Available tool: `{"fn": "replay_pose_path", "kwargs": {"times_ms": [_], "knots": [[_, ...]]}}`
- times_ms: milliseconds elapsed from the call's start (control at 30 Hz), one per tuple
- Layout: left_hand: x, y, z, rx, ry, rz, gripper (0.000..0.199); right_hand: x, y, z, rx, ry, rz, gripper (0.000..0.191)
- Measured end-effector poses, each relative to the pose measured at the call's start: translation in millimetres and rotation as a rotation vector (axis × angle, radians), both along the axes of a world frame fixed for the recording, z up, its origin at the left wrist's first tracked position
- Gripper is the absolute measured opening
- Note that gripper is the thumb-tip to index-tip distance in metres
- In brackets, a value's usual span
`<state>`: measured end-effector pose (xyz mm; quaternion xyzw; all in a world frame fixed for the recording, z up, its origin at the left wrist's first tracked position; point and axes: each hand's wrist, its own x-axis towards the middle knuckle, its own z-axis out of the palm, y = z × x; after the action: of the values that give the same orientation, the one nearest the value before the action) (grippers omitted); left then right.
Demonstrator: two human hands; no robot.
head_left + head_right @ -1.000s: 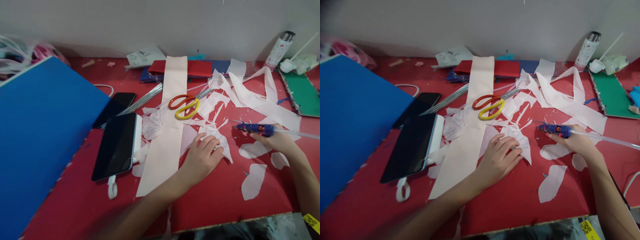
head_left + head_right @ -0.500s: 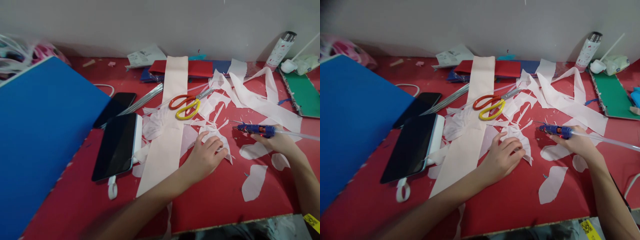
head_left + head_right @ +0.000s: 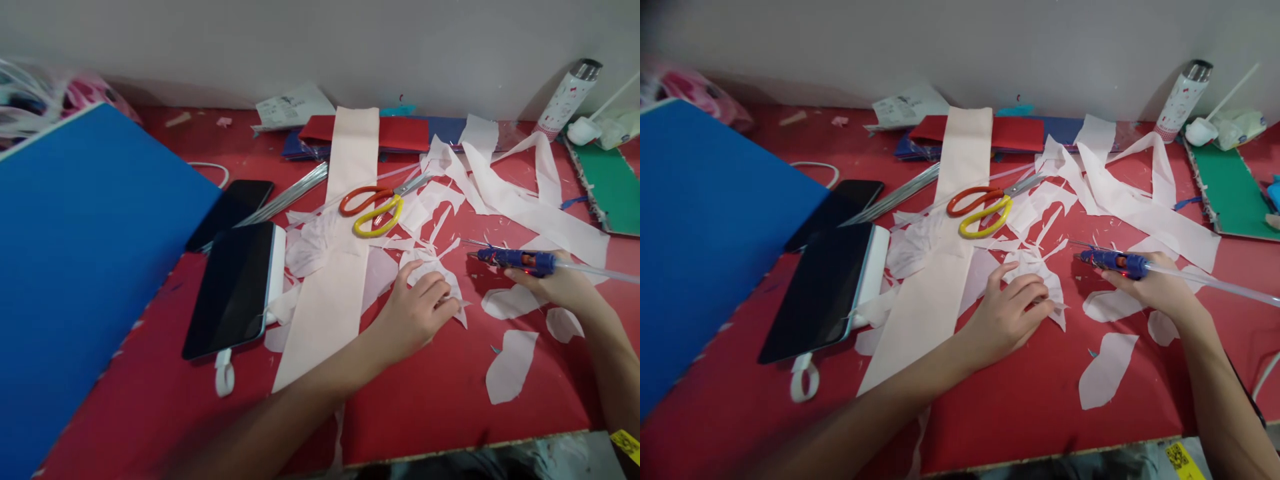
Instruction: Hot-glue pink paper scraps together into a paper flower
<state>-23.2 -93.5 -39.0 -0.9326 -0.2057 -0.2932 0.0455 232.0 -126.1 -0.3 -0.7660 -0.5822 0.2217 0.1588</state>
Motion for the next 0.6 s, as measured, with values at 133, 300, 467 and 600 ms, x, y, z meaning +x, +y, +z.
{"fn": "replay_pose_path", "kwargs": {"times_ms": [133,300,467,600], "knots": [[-2.0,-0.5,2.6,0.024,-0.001,-0.016,0.018,-2.2,0.4,2.0,0.006,-0.023,-0.007,0.048],[-3.7,0.2,4.2,0.048,-0.006,-0.005,0.021,-3.1,0.9,2.0,0.007,-0.034,-0.005,0.047],[-3.5,-0.3,3.9,0.081,-0.02,0.064,0.018,-2.2,1.0,0.2,0.014,-0.05,0.015,0.047],[-3.2,-1.0,4.2,0.074,-0.027,0.033,0.016,-1.7,0.8,-1.5,0.03,-0.059,0.026,0.048]]}}
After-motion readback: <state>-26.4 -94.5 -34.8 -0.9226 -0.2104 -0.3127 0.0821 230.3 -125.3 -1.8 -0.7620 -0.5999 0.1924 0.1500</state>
